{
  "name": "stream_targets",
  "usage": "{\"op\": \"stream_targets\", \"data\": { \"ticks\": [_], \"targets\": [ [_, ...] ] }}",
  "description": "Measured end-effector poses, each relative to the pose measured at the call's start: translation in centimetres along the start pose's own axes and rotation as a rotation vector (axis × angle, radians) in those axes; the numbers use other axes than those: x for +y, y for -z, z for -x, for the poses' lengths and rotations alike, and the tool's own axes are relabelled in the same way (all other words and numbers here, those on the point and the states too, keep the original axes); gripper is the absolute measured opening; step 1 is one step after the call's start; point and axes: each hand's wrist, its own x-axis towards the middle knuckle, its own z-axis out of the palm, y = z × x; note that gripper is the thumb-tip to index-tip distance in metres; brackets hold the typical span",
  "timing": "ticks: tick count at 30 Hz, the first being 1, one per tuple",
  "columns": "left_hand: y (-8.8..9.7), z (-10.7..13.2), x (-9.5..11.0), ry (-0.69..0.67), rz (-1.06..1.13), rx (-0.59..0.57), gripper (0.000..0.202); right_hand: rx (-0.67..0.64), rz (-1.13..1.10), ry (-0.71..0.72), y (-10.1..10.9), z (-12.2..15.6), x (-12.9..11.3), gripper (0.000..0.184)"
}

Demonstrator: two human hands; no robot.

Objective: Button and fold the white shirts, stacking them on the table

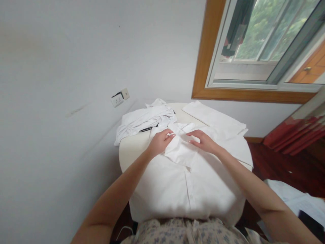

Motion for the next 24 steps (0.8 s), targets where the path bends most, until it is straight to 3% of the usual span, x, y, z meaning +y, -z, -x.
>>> {"op": "stream_targets", "data": {
  "ticks": [5, 9, 12, 15, 18, 21, 24],
  "targets": [
    [-0.2, 0.7, 3.1, -0.098, 0.086, -0.032, 0.031, -0.020, -0.220, 0.066, 0.8, -1.8, -4.4, 0.050],
    [0.3, 1.0, 2.9, -0.148, 0.039, -0.076, 0.035, -0.145, -0.322, 0.009, 2.0, -2.2, -4.9, 0.045],
    [0.6, 0.3, -0.5, -0.143, -0.108, -0.024, 0.036, -0.259, -0.338, -0.028, 3.7, -1.6, -4.5, 0.035],
    [0.4, -0.7, -5.6, -0.154, -0.420, 0.054, 0.034, -0.356, -0.392, -0.061, 5.7, 0.0, -4.1, 0.033],
    [-0.3, -1.2, -10.1, -0.170, -0.612, 0.057, 0.033, -0.421, -0.444, -0.092, 7.3, 1.9, -4.0, 0.032],
    [-1.3, -1.3, -12.8, -0.163, -0.732, 0.053, 0.038, -0.432, -0.459, -0.117, 8.2, 3.5, -4.0, 0.032],
    [-2.1, -1.1, -14.0, -0.152, -0.770, 0.047, 0.045, -0.391, -0.429, -0.148, 8.9, 4.8, -4.0, 0.032]
  ]
}}
